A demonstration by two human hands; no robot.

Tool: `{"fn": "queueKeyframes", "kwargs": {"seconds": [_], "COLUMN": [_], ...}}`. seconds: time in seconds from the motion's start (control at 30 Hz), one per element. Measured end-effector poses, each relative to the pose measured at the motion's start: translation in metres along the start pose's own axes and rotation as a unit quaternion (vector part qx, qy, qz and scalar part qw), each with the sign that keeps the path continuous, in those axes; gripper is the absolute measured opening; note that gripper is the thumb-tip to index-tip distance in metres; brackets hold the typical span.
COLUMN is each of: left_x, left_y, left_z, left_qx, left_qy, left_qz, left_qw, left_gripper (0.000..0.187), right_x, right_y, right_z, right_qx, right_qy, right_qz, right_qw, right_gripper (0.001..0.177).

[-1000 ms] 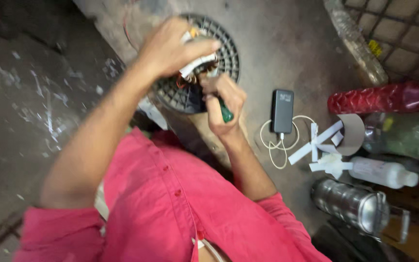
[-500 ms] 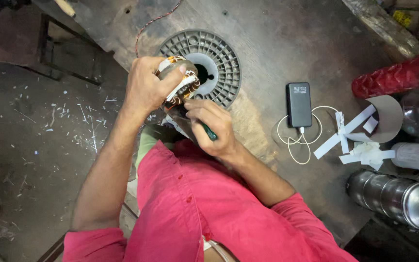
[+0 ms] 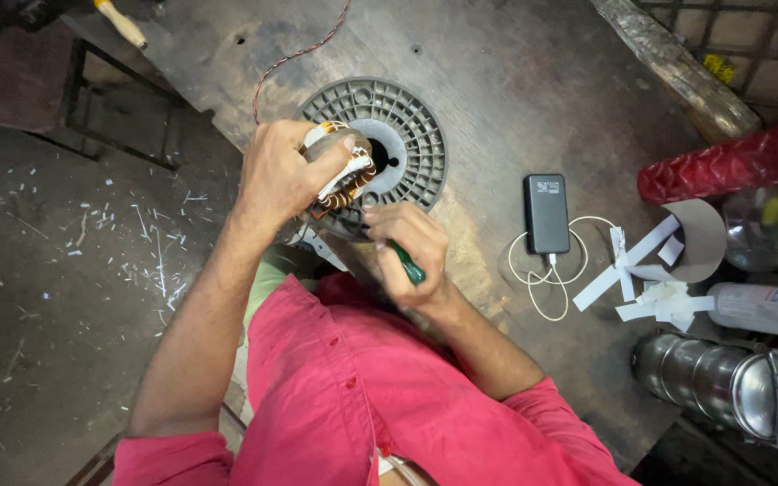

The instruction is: The person uses a screwdriver to adjust copper windings inside a motor stator, then uses scissors to trim wires. The person moves around the workshop to retrieve a red wire and returns to the stator to continue the repair.

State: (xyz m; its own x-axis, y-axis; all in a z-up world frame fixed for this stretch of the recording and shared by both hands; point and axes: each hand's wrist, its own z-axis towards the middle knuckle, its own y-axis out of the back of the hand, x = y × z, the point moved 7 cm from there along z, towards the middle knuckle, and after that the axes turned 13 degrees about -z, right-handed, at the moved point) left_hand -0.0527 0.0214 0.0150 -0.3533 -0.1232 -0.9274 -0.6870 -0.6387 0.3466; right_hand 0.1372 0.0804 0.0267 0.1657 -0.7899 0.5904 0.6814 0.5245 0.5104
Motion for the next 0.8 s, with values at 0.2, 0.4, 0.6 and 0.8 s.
{"fn": "queueKeyframes", "kwargs": {"seconds": [0.2, 0.4, 0.6, 0.8], "left_x": [-0.006, -0.007, -0.003, -0.006], "left_y": [0.002, 0.001, 0.001, 0.004], "left_z": [0.002, 0.000, -0.001, 0.009], "left_qx": [-0.008, -0.012, -0.014, 0.006], "left_qy": [-0.007, 0.034, 0.056, 0.066], "left_qz": [0.007, 0.014, 0.027, -0.011], "left_qw": [1.000, 0.999, 0.998, 0.998], "left_gripper": [0.040, 0.038, 0.040, 0.041], "right_x": [-0.003, -0.004, -0.021, -0.010], "right_y": [-0.001, -0.012, -0.013, -0.014], "right_z": [-0.004, -0.001, 0.018, 0.026], "right_qx": [-0.013, -0.034, 0.061, 0.048], "right_qy": [-0.018, -0.016, -0.089, -0.073], "right_qz": [0.017, -0.005, -0.001, -0.014], "right_qw": [1.000, 0.999, 0.994, 0.996], "right_gripper": [0.016, 0.015, 0.011, 0.009]}}
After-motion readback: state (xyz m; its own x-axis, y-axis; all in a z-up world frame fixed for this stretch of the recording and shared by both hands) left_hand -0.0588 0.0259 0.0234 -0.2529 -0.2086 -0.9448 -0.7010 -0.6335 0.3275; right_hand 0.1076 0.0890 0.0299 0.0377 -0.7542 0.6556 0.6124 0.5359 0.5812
